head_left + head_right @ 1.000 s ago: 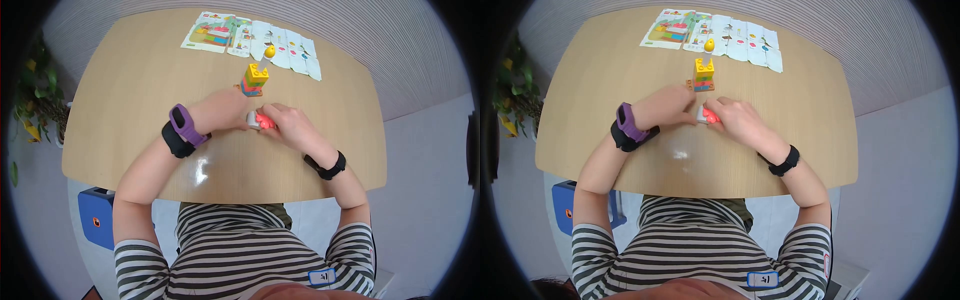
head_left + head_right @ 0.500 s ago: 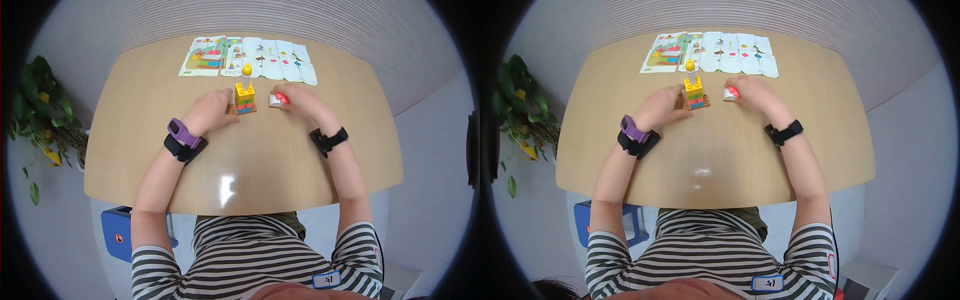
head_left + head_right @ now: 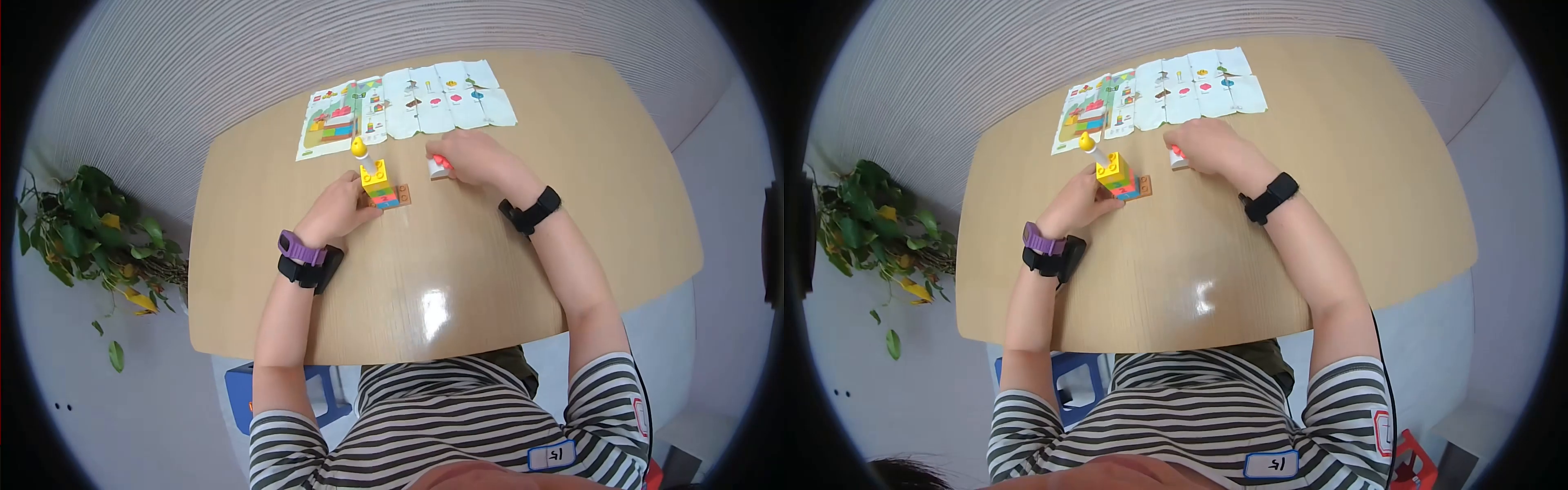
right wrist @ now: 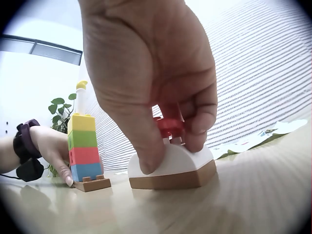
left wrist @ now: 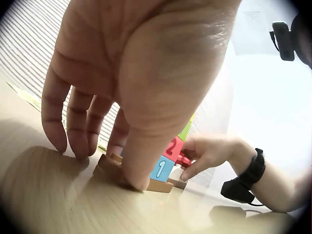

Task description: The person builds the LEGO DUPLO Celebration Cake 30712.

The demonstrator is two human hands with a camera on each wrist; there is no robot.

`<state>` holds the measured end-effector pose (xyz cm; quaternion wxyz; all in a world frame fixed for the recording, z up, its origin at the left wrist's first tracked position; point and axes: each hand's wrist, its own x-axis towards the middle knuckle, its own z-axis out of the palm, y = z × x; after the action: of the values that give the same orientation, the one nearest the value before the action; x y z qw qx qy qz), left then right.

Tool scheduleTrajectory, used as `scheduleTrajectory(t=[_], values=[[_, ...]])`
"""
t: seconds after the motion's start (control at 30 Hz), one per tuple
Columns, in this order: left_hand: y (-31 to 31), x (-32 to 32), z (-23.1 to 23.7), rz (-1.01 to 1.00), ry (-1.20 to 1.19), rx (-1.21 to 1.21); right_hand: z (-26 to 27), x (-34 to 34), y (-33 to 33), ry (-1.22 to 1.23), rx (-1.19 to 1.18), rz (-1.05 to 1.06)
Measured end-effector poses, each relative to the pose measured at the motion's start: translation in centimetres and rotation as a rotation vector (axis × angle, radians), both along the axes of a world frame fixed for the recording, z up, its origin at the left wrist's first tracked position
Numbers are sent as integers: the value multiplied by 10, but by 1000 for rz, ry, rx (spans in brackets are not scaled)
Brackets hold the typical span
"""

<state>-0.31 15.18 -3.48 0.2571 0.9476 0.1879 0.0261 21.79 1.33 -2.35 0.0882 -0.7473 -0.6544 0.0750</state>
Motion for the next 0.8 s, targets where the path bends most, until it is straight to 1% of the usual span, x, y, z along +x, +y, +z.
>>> scheduleTrajectory(t=[0.1,0.2,0.3,0.43,0.53,0.63,0.7,0.77,0.8], values=[[0,0,-3,29,-23,-28,1,-2,0,0,-18,-11],[1,0,-5,21,-50,-5,3,-2,0,-4,-31,-16],[0,-1,-4,18,-52,-46,-2,-2,-1,-15,-44,-24],[1,-6,-4,32,41,42,5,-9,-6,-55,-38,-10],[-2,-12,6,45,87,77,32,-23,-26,-100,35,-107],[7,-22,0,31,35,51,59,-24,-45,-101,116,-28],[17,-26,-13,-12,-22,36,70,-30,-73,-106,-136,18],[19,-27,-13,-29,-11,20,68,-39,-119,91,-101,330],[19,-28,-12,-35,-10,8,72,-50,-136,143,-250,443]])
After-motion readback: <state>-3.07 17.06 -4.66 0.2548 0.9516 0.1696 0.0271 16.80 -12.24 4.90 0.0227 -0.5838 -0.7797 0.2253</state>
